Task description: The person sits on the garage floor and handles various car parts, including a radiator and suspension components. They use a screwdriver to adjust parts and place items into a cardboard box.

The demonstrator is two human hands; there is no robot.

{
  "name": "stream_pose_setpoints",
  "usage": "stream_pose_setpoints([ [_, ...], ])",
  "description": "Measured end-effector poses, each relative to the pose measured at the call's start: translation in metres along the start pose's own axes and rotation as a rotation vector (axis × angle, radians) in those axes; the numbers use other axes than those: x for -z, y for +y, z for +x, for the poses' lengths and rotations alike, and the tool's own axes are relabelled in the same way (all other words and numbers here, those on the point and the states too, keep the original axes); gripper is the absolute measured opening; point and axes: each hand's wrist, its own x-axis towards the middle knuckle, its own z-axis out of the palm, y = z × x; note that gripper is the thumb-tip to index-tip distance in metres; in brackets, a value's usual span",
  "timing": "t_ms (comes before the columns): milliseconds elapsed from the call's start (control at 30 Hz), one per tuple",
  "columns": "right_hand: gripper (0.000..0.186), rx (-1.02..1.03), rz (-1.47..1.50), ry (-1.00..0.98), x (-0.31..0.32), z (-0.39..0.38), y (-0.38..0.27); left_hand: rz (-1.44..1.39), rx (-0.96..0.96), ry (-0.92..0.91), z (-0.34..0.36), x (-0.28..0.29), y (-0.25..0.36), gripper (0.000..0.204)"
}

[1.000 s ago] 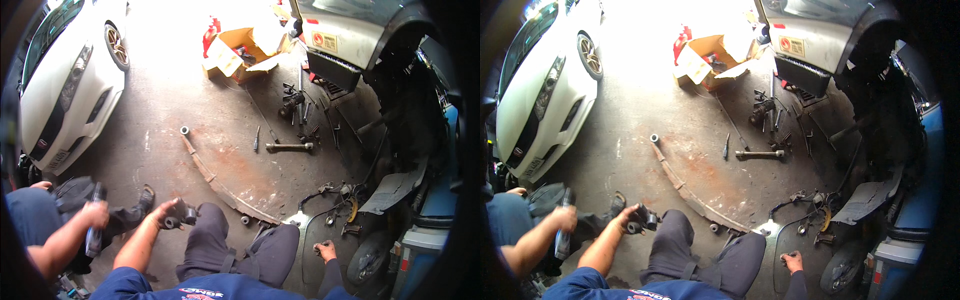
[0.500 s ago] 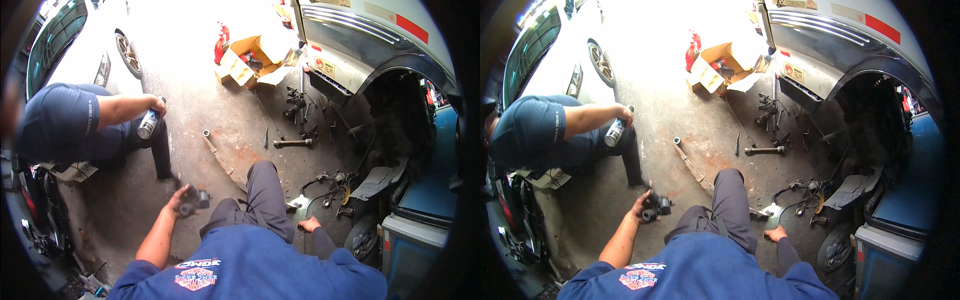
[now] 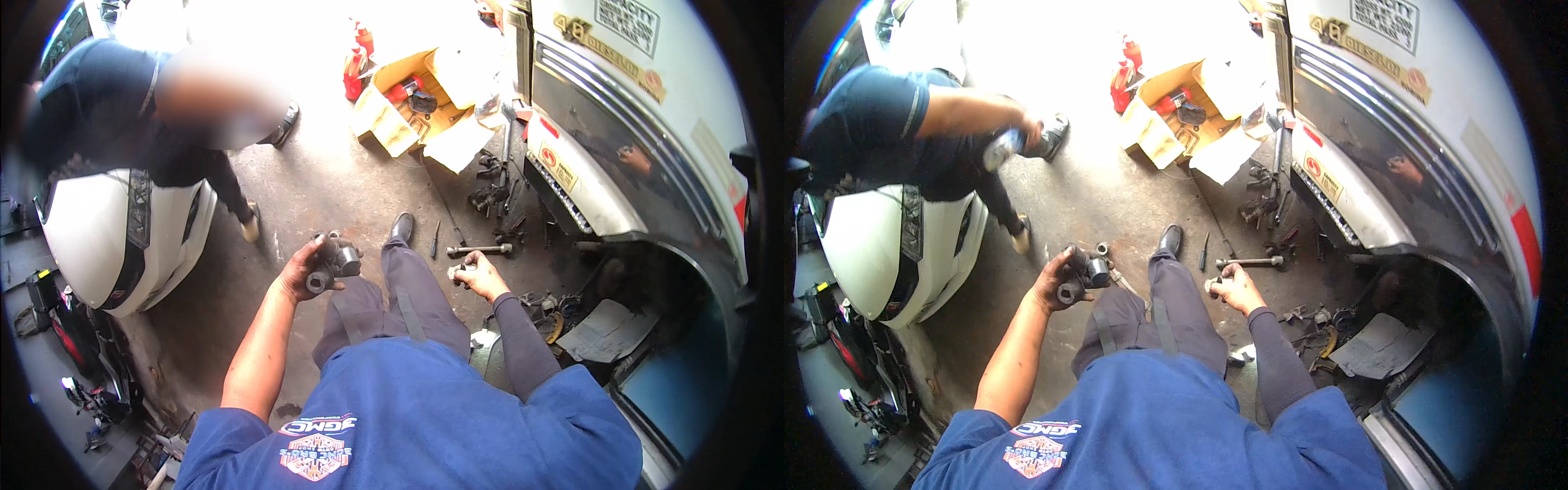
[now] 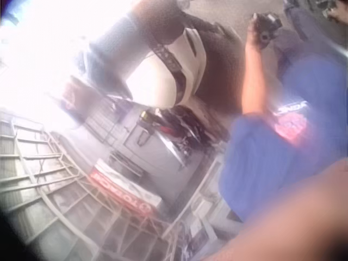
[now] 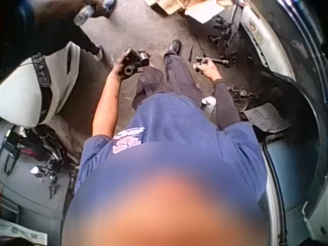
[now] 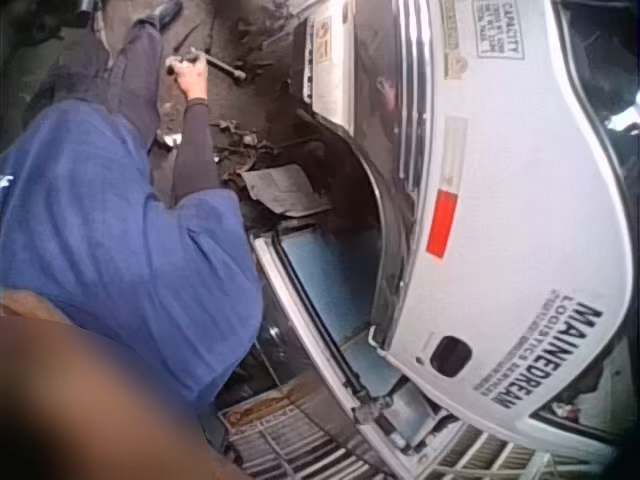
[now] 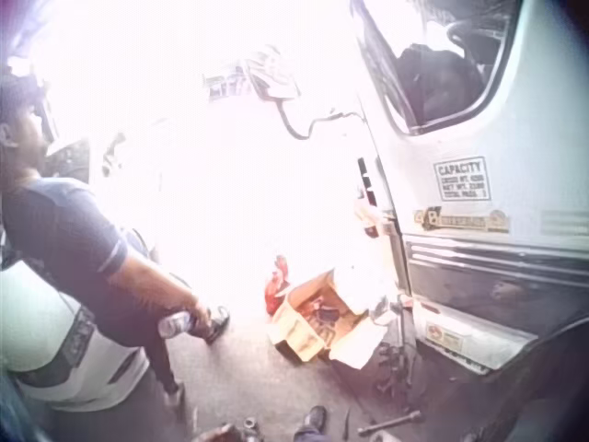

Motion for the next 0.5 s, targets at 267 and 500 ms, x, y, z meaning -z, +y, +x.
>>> stream_pose_setpoints([
  [267,0.072,-0.087,-0.506,-0.049,0.033,0.072,-0.112,-0.198,-0.037,0.098,0.053,0.017,0.101,0.074],
  [500,0.057,-0.112,-0.139,0.002,0.015,0.242,-0.214,-0.082,0.115,0.152,0.218,0.091,0.210,0.066],
])
